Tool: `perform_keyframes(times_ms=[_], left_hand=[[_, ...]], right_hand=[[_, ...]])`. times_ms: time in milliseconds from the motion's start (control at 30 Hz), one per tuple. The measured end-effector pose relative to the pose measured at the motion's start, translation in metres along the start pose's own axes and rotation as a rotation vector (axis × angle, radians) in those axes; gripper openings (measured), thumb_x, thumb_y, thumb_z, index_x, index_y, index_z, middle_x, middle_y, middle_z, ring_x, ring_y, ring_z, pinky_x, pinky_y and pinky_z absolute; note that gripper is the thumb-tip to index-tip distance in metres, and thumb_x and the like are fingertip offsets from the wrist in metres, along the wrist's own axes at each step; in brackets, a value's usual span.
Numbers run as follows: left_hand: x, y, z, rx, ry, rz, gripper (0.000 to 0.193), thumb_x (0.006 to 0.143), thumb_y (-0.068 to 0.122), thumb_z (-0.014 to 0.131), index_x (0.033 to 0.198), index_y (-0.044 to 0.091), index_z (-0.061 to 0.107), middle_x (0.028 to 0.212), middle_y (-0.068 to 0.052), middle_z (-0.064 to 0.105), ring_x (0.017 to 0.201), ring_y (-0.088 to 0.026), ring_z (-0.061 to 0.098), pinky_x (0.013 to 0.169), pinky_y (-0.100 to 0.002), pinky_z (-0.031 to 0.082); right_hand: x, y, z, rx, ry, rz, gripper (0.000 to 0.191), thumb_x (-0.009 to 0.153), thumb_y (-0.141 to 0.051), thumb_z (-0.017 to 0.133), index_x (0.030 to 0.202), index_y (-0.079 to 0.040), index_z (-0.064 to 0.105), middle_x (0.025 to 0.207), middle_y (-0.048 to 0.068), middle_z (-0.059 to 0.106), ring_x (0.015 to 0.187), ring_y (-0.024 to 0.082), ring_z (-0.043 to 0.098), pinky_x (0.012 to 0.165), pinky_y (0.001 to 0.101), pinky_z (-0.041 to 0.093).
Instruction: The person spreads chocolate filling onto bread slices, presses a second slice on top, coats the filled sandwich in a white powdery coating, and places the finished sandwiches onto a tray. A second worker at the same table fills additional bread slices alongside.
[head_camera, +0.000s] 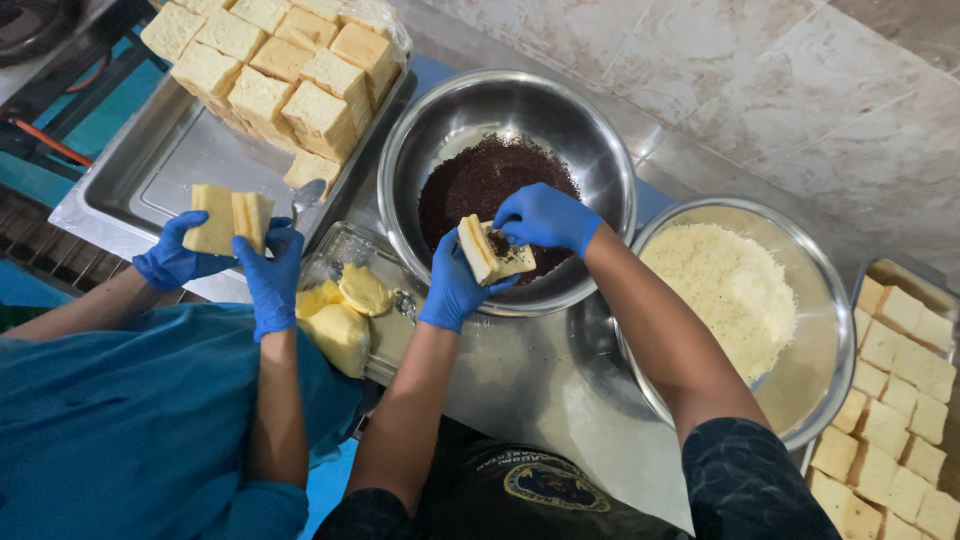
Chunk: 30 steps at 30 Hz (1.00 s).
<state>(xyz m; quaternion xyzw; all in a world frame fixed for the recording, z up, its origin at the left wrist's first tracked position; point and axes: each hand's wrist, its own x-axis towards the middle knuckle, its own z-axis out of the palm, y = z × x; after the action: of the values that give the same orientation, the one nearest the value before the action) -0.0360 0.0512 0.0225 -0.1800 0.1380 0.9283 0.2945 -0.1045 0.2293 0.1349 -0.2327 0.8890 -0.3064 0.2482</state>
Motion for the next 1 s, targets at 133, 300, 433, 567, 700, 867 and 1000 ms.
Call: perform_keyframes(times_ms=[133,300,433,567,700,867,1000], left_hand=[[-0.002,0.006,-0.001,0.042,0.050,0.025,0.063,0.097,0.052,0.038,0.142,0.011,0.053,0.136,-0.020,0.060,0.121,-0.044,0.062,0.088,-0.070,0.054],[-0.006,0.018,-0.005,0.000,0.116,0.023,0.061,0.098,0.052,0.039,0.143,0.013,0.054,0.137,-0.020,0.061,0.125,-0.044,0.060,0.093,-0.067,0.054],[-0.012,0.035,-0.014,0.027,0.107,0.067,0.059,0.095,0.050,0.042,0.141,0.015,0.055,0.139,-0.015,0.060,0.127,-0.041,0.060,0.096,-0.070,0.051],[-0.013,0.045,-0.020,0.021,0.078,0.060,0.061,0.094,0.054,0.044,0.140,0.016,0.056,0.140,-0.013,0.059,0.127,-0.042,0.059,0.097,-0.069,0.050],[-0.011,0.044,-0.026,0.006,0.078,0.068,0.064,0.094,0.055,0.046,0.140,0.012,0.056,0.139,-0.017,0.059,0.126,-0.044,0.057,0.096,-0.068,0.050],[-0.008,0.042,-0.040,-0.005,0.040,0.064,0.059,0.096,0.051,0.048,0.141,0.014,0.054,0.141,-0.014,0.058,0.129,-0.041,0.057,0.101,-0.069,0.049],[-0.003,0.039,-0.045,0.071,-0.025,0.118,0.057,0.100,0.048,0.048,0.145,0.012,0.052,0.146,-0.014,0.056,0.135,-0.040,0.056,0.107,-0.067,0.048]], right_hand=[[-0.005,-0.002,0.002,-0.013,-0.021,-0.040,0.029,0.081,-0.013,0.069,0.108,-0.010,0.079,0.102,0.013,0.077,0.094,0.027,0.075,0.087,0.0379,0.058],[-0.003,0.028,-0.004,0.045,0.088,-0.038,0.032,0.082,-0.012,0.069,0.113,-0.011,0.078,0.107,0.012,0.078,0.097,0.025,0.076,0.090,0.0361,0.058],[0.003,0.069,0.026,-0.011,0.090,0.091,0.031,0.080,-0.014,0.075,0.111,-0.012,0.079,0.107,0.013,0.078,0.096,0.026,0.075,0.090,0.0372,0.057],[0.011,0.088,0.099,0.009,-0.009,0.079,0.037,0.077,-0.013,0.079,0.114,-0.011,0.076,0.107,0.015,0.076,0.097,0.026,0.076,0.089,0.0362,0.058],[0.024,0.093,0.138,0.040,-0.020,-0.037,0.044,0.070,-0.015,0.085,0.112,-0.008,0.073,0.111,0.016,0.074,0.095,0.029,0.072,0.086,0.0379,0.057],[0.025,0.095,0.140,-0.105,-0.143,0.013,0.025,0.079,-0.013,0.081,0.104,-0.009,0.082,0.100,0.014,0.078,0.090,0.028,0.075,0.083,0.0368,0.058],[0.006,0.100,0.105,0.568,-0.282,0.160,0.025,0.082,-0.010,0.081,0.105,-0.002,0.080,0.092,0.013,0.080,0.080,0.021,0.073,0.075,0.0345,0.062]])
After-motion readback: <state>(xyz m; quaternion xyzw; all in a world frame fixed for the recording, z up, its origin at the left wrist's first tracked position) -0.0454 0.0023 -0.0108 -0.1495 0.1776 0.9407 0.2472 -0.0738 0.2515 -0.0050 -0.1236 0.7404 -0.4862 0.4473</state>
